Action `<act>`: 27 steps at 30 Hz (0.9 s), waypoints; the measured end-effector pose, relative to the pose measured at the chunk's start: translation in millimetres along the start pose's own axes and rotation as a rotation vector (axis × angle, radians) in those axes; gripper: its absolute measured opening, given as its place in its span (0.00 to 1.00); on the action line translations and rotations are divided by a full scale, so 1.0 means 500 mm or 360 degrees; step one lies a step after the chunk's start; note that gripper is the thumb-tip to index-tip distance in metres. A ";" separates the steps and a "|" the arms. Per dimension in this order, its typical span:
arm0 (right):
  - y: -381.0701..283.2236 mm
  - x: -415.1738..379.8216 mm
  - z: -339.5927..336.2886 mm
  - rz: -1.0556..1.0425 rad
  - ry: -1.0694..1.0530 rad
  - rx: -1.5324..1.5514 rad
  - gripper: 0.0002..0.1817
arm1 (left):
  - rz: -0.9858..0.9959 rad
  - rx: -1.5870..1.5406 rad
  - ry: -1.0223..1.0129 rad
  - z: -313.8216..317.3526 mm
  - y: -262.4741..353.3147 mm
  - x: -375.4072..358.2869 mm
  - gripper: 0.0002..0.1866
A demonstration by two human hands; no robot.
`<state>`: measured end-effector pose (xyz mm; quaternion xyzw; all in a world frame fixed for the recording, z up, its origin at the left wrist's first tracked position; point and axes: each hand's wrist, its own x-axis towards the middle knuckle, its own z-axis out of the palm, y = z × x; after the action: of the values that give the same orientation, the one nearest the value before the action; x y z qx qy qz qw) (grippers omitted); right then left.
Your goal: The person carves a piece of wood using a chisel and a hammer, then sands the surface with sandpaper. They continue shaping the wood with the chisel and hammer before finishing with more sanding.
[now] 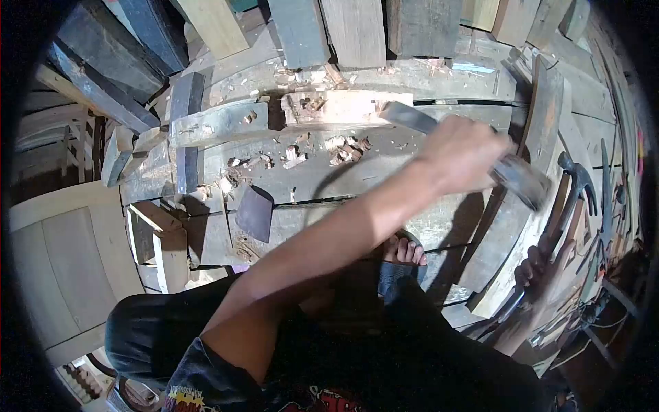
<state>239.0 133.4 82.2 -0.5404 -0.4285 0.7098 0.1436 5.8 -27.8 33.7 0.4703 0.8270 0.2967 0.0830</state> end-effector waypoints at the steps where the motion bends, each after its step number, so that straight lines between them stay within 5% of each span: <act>1: 0.001 0.002 -0.002 -0.0004 -0.0005 -0.0024 0.33 | -0.0063 0.0070 -0.0017 -0.002 -0.025 0.002 0.16; 3: 0.006 0.013 -0.008 0.0030 -0.0072 0.0046 0.32 | -0.0473 0.0193 -0.0034 -0.030 -0.089 -0.026 0.17; 6: 0.020 0.026 -0.013 0.0022 -0.0041 0.0026 0.31 | -0.0500 0.0153 0.0059 -0.056 -0.096 -0.060 0.16; 13: 0.016 -0.014 0.048 -0.0027 0.0112 -0.0011 0.29 | 0.0333 -0.0138 0.0142 0.006 0.054 0.007 0.11; 15: 0.021 -0.002 0.012 -0.0002 -0.0072 -0.0052 0.28 | 0.0245 -0.0240 0.0040 0.008 0.056 0.009 0.15; 18: 0.032 0.001 0.024 -0.0222 0.0165 -0.0127 0.25 | 0.0081 -0.0317 0.0000 -0.002 0.044 -0.006 0.24; 20: 0.046 0.014 0.025 -0.0196 0.0362 -0.0385 0.31 | 0.0068 -0.0321 0.0024 0.009 0.051 0.002 0.25; 23: 0.031 0.012 0.028 -0.0196 0.0048 -0.0272 0.30 | 0.0043 -0.0328 0.0090 0.013 0.073 0.021 0.26; 27: 0.031 -0.003 0.035 -0.0214 0.0089 -0.0275 0.30 | -0.0014 -0.0547 0.0194 -0.009 0.093 0.052 0.24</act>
<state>227.9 115.6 72.1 -0.5404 -0.5192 0.6436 0.1554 23.7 9.7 67.5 0.4267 0.7696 0.4613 0.1132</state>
